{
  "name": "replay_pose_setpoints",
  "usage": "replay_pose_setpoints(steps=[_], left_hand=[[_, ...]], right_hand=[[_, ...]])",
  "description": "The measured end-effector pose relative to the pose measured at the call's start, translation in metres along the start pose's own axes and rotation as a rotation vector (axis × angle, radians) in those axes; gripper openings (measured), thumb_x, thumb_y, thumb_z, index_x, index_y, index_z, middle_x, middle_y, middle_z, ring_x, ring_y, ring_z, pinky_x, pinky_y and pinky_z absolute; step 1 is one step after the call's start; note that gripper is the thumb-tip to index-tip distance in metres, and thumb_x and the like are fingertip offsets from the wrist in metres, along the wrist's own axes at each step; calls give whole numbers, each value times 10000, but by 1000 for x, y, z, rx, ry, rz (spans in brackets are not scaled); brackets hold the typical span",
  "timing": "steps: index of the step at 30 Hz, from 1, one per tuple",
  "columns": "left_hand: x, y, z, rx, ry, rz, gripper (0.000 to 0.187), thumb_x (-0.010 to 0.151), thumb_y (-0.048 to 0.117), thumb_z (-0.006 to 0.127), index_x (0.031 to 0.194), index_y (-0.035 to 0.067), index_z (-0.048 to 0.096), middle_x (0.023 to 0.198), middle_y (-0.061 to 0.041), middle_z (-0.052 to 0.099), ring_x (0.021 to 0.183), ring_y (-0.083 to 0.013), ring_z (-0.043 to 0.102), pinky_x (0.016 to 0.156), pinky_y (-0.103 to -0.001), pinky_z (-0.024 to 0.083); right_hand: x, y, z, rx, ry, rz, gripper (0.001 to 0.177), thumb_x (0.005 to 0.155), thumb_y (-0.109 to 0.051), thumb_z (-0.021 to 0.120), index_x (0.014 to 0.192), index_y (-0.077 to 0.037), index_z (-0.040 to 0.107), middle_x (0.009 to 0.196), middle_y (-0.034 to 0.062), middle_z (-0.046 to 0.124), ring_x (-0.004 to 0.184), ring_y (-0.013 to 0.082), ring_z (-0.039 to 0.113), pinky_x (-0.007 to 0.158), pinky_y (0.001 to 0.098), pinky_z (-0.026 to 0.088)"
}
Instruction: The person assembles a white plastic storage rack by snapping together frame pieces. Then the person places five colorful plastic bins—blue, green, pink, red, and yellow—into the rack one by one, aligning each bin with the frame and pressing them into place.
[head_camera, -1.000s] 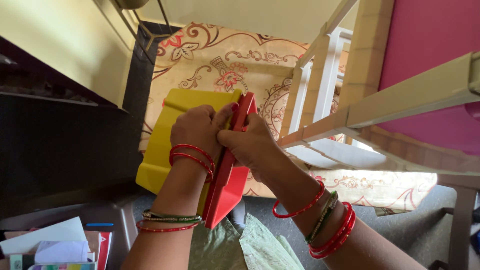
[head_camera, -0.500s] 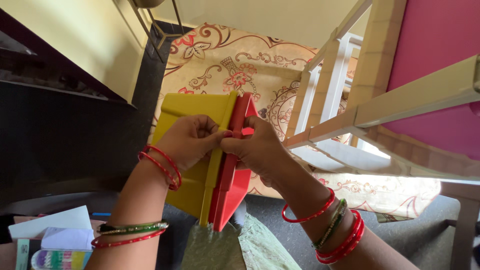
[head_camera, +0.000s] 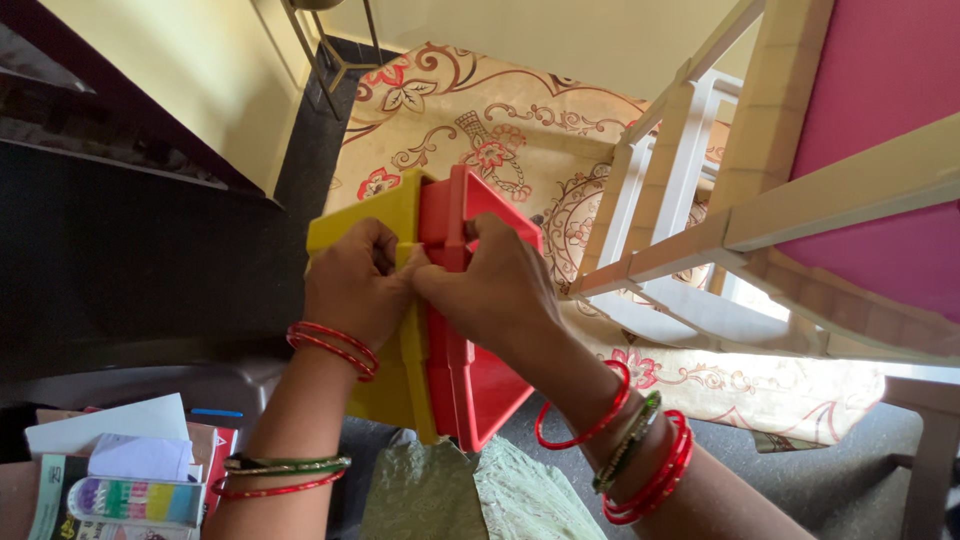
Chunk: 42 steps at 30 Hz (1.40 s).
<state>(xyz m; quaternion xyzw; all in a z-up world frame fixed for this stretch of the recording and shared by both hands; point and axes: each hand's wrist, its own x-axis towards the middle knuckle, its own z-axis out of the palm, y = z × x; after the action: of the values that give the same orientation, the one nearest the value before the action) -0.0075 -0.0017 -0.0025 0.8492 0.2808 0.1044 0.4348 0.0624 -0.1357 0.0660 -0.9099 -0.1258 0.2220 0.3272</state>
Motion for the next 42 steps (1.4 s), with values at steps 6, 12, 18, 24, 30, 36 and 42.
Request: replay_pose_setpoints(steps=[6,12,18,24,30,36,42], left_hand=[[-5,-31,7,159,214,-19,341,951,362,726,953,51,586,810,-166,689,743,-399,685,666,-500,528],[-6,-74,36,-351,310,-155,345,1009,265,655,1165,20,470,1167,-185,592,911,-306,700,737,-449,605],[-17,-112,81,-933,283,-515,367,954,145,635,1214,49,395,1201,-116,485,1113,-260,572,790,-543,637],[-24,-141,118,-1072,333,-692,329,1005,117,596,1238,32,380,1125,-126,521,933,-243,557,812,-554,631],[-32,-171,152,-1200,263,-1020,285,1028,149,513,1300,63,521,932,-105,611,669,-186,621,827,-520,648],[-42,-190,163,-1444,152,-1141,362,1056,326,512,1344,108,541,1090,-65,593,803,-190,580,1000,-594,575],[-18,-151,117,-1298,228,-1244,587,982,481,441,1494,194,447,1475,-26,546,1322,-288,555,1128,-601,413]], right_hand=[[-3,-20,11,-135,38,-201,448,748,-272,711,1067,2,556,782,219,728,787,384,741,756,475,576],[11,-15,31,-368,74,-497,377,762,-156,679,1052,-10,488,867,214,670,756,416,697,686,511,569],[15,-5,47,-479,131,-639,358,728,-69,694,1038,-42,517,894,187,633,830,389,689,664,508,554],[14,2,66,-622,-29,-632,371,730,-48,708,1052,-61,523,922,143,641,843,358,691,686,489,527],[13,17,68,-571,199,-820,260,797,-43,651,1043,-72,574,882,129,594,829,323,651,666,455,489],[4,23,63,-498,235,-861,255,789,-19,623,1033,-82,588,890,113,560,867,322,605,737,464,448],[-6,18,53,-448,271,-803,359,694,15,666,1032,-84,594,883,107,556,864,329,592,740,460,417]])
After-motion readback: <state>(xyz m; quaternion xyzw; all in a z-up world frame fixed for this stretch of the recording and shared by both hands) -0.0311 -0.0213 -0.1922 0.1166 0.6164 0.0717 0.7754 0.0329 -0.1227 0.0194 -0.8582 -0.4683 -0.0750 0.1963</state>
